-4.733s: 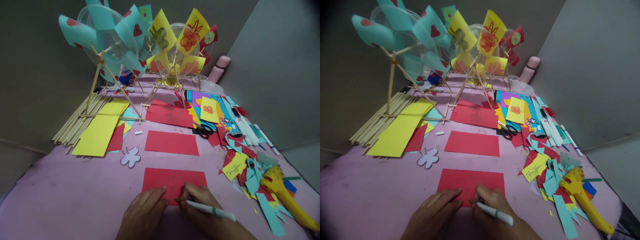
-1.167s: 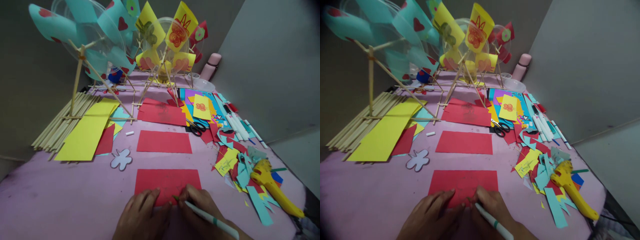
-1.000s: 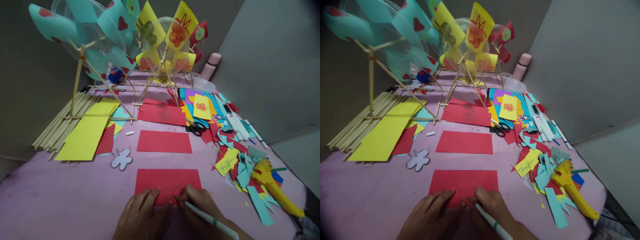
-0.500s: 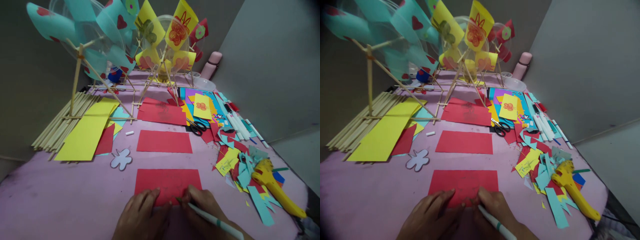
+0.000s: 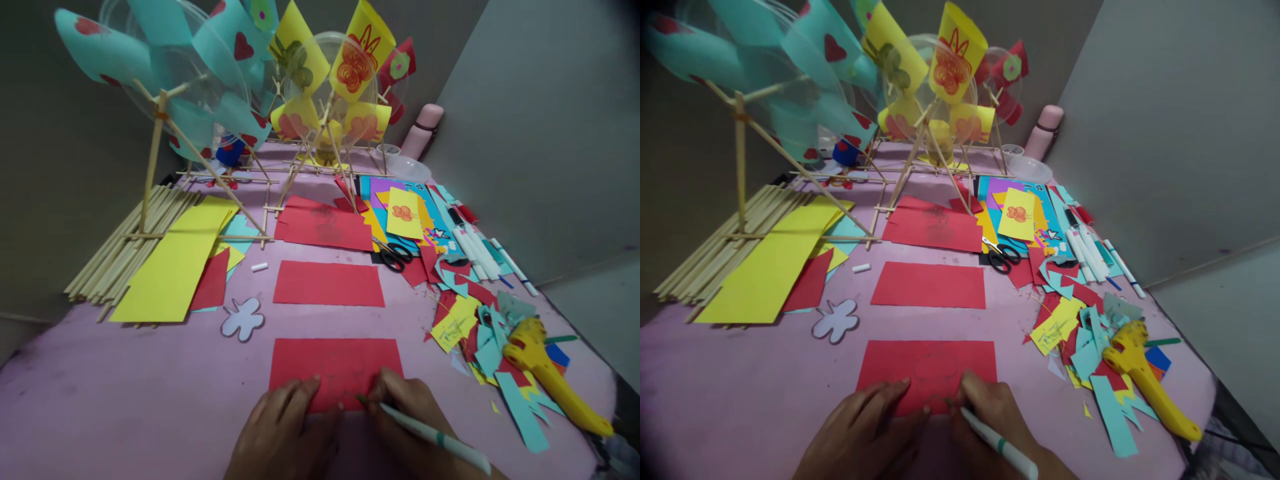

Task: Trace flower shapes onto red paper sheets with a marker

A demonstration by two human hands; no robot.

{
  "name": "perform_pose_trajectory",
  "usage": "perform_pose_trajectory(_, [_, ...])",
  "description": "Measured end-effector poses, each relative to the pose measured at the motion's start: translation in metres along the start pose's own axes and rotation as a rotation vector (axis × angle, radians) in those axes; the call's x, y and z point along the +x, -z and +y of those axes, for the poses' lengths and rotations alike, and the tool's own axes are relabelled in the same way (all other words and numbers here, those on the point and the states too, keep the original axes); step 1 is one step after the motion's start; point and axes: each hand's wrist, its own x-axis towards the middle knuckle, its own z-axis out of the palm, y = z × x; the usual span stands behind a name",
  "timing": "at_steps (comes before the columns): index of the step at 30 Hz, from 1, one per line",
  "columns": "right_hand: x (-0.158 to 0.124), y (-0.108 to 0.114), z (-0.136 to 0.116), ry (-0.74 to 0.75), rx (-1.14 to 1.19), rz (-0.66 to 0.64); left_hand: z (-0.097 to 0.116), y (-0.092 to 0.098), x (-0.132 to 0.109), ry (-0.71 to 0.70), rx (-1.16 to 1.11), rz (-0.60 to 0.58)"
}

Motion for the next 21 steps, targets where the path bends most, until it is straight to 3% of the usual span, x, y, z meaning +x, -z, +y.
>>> perform_pose_trajectory(21, [0.003,0.003,-0.010,-0.192,0.155,0.025,0.001,-0.001,0.001,0.002,0.006,0.011])
